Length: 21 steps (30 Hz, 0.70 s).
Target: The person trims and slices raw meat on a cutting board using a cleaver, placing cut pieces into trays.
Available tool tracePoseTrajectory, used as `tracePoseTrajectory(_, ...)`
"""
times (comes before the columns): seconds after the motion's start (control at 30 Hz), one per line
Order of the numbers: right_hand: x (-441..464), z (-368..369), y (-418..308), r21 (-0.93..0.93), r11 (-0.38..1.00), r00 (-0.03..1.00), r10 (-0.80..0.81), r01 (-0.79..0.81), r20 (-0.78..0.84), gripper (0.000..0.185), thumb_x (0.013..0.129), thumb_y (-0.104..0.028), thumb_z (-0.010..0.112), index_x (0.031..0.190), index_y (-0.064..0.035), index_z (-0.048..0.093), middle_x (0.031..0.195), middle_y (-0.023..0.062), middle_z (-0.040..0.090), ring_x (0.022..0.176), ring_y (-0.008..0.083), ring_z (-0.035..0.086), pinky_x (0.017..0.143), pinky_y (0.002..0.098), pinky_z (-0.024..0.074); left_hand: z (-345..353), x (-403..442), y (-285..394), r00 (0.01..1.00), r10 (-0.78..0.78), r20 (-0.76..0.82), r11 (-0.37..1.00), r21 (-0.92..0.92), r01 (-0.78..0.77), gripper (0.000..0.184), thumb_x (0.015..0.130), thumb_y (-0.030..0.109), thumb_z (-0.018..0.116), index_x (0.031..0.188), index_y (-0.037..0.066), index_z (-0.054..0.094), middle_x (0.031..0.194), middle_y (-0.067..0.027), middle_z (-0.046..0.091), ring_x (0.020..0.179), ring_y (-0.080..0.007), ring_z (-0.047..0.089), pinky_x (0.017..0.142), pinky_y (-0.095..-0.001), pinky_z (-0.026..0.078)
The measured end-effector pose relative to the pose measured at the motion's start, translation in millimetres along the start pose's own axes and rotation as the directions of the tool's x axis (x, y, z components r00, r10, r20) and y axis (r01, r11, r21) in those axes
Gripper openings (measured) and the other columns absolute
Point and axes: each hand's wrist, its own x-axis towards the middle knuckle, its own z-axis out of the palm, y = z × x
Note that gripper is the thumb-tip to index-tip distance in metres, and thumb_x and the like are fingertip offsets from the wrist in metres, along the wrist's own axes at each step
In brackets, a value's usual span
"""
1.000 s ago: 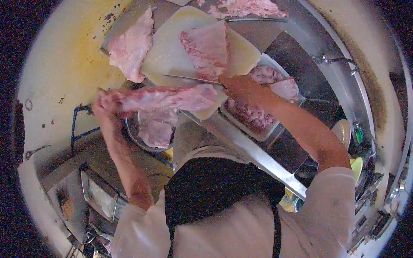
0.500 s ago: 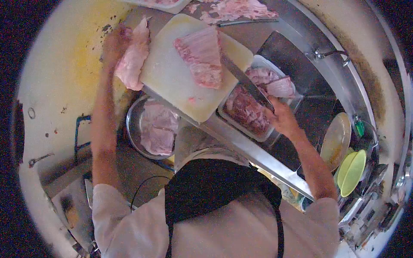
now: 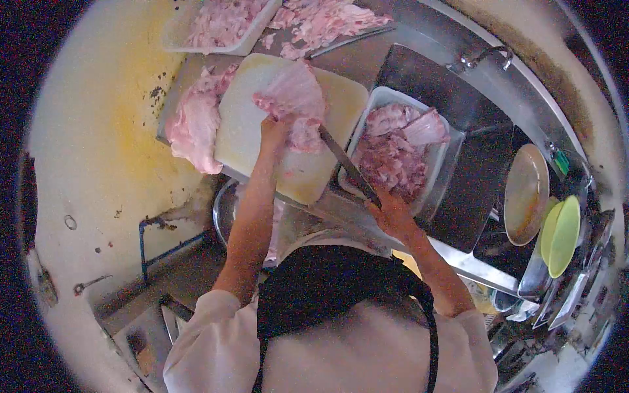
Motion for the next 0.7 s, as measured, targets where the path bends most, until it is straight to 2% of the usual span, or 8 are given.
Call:
tracePoseTrajectory(0.1, -0.8, 3.0, 1.0, 0.083, 0.996, 0.999, 0.031, -0.034, 0.033, 0.046, 0.089, -0.016, 0.064, 0.128, 0.0006, 0.050, 0.100, 0.0267, 0.063, 0.094, 0.0451, 0.060, 0.081, 0.0483, 0.0469, 12.8, -8.6, 18.7, 0.971, 0.228, 0.074, 0.973, -0.052, -0.225, 0.042, 0.079, -0.002, 0.068, 0.120, -0.002, 0.059, 0.108, -0.0080, 0.067, 0.093, -0.0170, 0.064, 0.082, -0.0310, 0.051)
tracePoseTrajectory(0.2, -3.9, -8.0, -9.0, 0.144, 0.986, 0.994, 0.078, -0.088, 0.077, 0.045, 0.089, -0.016, 0.064, 0.128, 0.0004, 0.049, 0.096, 0.0258, 0.062, 0.088, 0.0429, 0.060, 0.078, 0.0469, 0.0469, -2.0, 14.4, 45.1, 0.895, 0.390, 0.217, 0.893, 0.147, -0.425, 0.043, 0.081, 0.001, 0.068, 0.123, -0.001, 0.058, 0.109, -0.0089, 0.067, 0.094, -0.0172, 0.064, 0.082, -0.0302, 0.051)
tracePoseTrajectory(0.3, -14.6, -13.7, -34.5, 0.219, 0.969, 0.993, 0.103, -0.114, 0.060, 0.043, 0.090, -0.018, 0.063, 0.127, -0.0004, 0.049, 0.095, 0.0260, 0.062, 0.086, 0.0421, 0.061, 0.077, 0.0474, 0.0473, -22.9, 29.8, 92.7, 0.901, 0.119, 0.416, 0.993, -0.026, -0.119, 0.044, 0.082, 0.006, 0.068, 0.124, -0.001, 0.059, 0.111, -0.0094, 0.067, 0.093, -0.0194, 0.064, 0.081, -0.0298, 0.051)
tracePoseTrajectory(0.4, -12.7, -0.7, -48.6, 0.190, 0.977, 0.996, 0.088, -0.092, 0.028, 0.042, 0.091, -0.021, 0.063, 0.125, -0.0013, 0.048, 0.096, 0.0269, 0.063, 0.089, 0.0427, 0.061, 0.078, 0.0491, 0.0477, -46.0, 57.8, 93.4, 0.875, 0.114, 0.471, 0.917, 0.289, -0.275, 0.033, 0.081, 0.011, 0.067, 0.113, 0.000, 0.063, 0.098, -0.0105, 0.069, 0.086, -0.0193, 0.065, 0.075, -0.0317, 0.051)
tracePoseTrajectory(0.5, -2.7, 21.8, -53.2, 0.223, 0.972, 0.996, 0.061, -0.075, 0.070, 0.041, 0.091, -0.022, 0.062, 0.124, -0.0012, 0.050, 0.093, 0.0253, 0.062, 0.085, 0.0414, 0.060, 0.076, 0.0472, 0.0469, -96.2, 93.2, 30.3, 0.849, 0.277, 0.451, 0.583, 0.623, -0.521, 0.021, 0.080, 0.012, 0.066, 0.098, 0.000, 0.065, 0.083, -0.0128, 0.068, 0.077, -0.0220, 0.065, 0.070, -0.0347, 0.050)
tracePoseTrajectory(0.6, 12.6, 29.7, -88.5, 0.286, 0.955, 0.989, 0.044, -0.082, 0.139, 0.042, 0.093, -0.031, 0.058, 0.121, -0.0005, 0.049, 0.098, 0.0288, 0.063, 0.092, 0.0466, 0.061, 0.080, 0.0512, 0.0468, -128.4, 39.5, 26.4, 0.880, 0.448, 0.155, 0.762, 0.448, -0.467, 0.015, 0.081, 0.013, 0.065, 0.089, 0.001, 0.063, 0.072, -0.0161, 0.064, 0.071, -0.0274, 0.064, 0.066, -0.0385, 0.049)
tracePoseTrajectory(0.67, 25.5, 31.4, -104.3, 0.360, 0.933, 0.991, -0.046, -0.001, 0.123, 0.045, 0.094, -0.033, 0.056, 0.121, 0.0005, 0.047, 0.098, 0.0295, 0.062, 0.093, 0.0473, 0.060, 0.080, 0.0514, 0.0468, -149.5, 14.1, 12.4, 0.845, 0.534, 0.016, 0.656, 0.622, -0.426, 0.011, 0.084, 0.010, 0.060, 0.088, 0.000, 0.062, 0.076, -0.0183, 0.064, 0.072, -0.0330, 0.063, 0.068, -0.0400, 0.049)
tracePoseTrajectory(0.7, 32.1, 34.1, -110.0, 0.343, 0.939, 0.988, -0.035, -0.018, 0.149, 0.045, 0.094, -0.033, 0.056, 0.122, 0.0006, 0.046, 0.097, 0.0298, 0.063, 0.093, 0.0475, 0.060, 0.080, 0.0516, 0.0468, -156.3, 4.0, 3.1, 0.830, 0.553, 0.070, 0.632, 0.615, -0.472, 0.010, 0.087, 0.010, 0.058, 0.090, 0.000, 0.060, 0.079, -0.0163, 0.064, 0.073, -0.0299, 0.063, 0.068, -0.0382, 0.049)
